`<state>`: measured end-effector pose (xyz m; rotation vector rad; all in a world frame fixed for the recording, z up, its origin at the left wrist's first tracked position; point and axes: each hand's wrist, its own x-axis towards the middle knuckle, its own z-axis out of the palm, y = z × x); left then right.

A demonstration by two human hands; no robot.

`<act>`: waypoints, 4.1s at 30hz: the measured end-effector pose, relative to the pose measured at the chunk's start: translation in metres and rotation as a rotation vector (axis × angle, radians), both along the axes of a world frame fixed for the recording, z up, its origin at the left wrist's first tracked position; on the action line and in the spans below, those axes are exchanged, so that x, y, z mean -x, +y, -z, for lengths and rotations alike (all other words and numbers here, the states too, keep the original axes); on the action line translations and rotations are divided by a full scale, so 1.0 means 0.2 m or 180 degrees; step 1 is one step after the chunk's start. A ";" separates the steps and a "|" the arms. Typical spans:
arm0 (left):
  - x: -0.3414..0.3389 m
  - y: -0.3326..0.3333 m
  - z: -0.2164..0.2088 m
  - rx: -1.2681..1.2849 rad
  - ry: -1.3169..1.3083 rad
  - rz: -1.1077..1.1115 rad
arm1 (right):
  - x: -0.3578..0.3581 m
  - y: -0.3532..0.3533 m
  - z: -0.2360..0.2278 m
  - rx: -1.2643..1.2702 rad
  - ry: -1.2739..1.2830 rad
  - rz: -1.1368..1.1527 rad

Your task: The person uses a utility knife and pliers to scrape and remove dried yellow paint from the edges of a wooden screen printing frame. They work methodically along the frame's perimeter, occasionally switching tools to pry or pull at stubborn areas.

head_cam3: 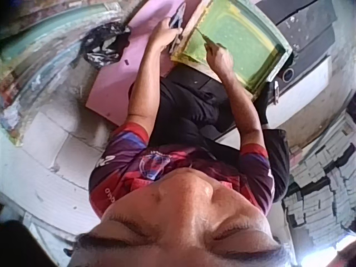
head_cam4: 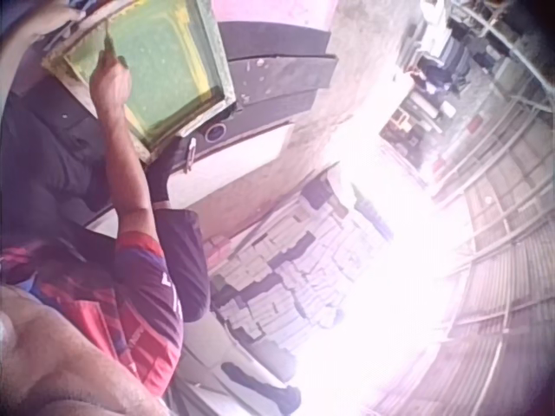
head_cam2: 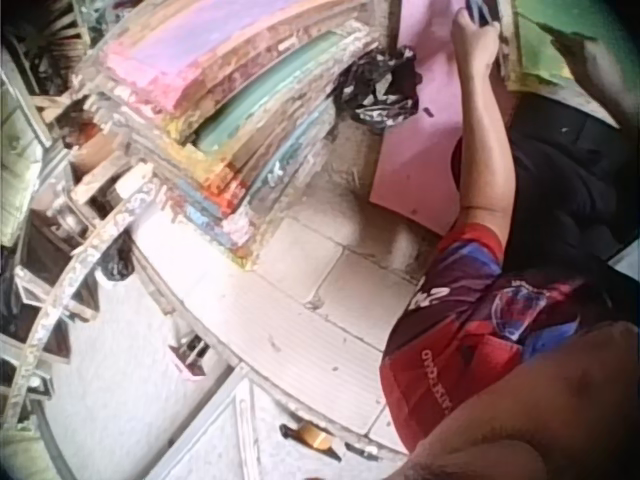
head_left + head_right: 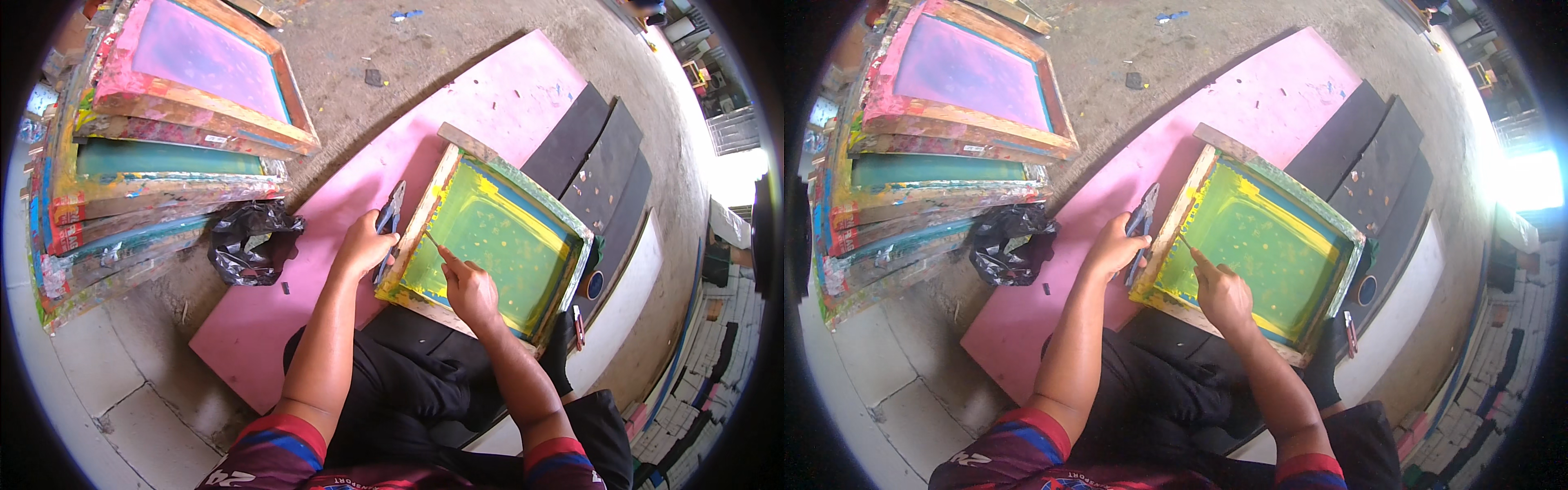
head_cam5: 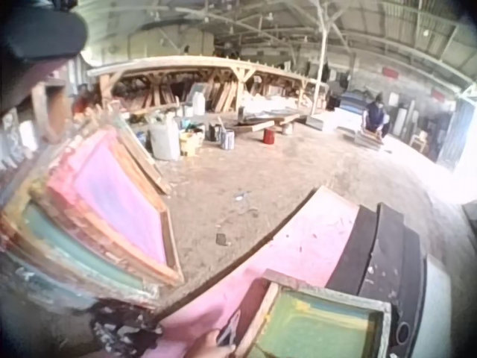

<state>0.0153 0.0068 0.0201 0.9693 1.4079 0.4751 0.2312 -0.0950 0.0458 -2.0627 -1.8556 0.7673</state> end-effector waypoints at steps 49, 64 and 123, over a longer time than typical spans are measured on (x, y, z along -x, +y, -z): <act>-0.01 -0.02 0.02 -0.0070 0.0136 -0.0008 | -0.04 0.05 0.08 0.0102 -0.0405 -0.0583; -0.01 -0.02 0.01 -0.0046 0.0022 0.0018 | -0.19 0.14 0.22 0.1687 0.3483 0.0897; -0.01 -0.01 0.08 -0.0117 -0.0390 -0.0130 | -0.18 0.38 0.25 0.0657 0.1666 -0.0077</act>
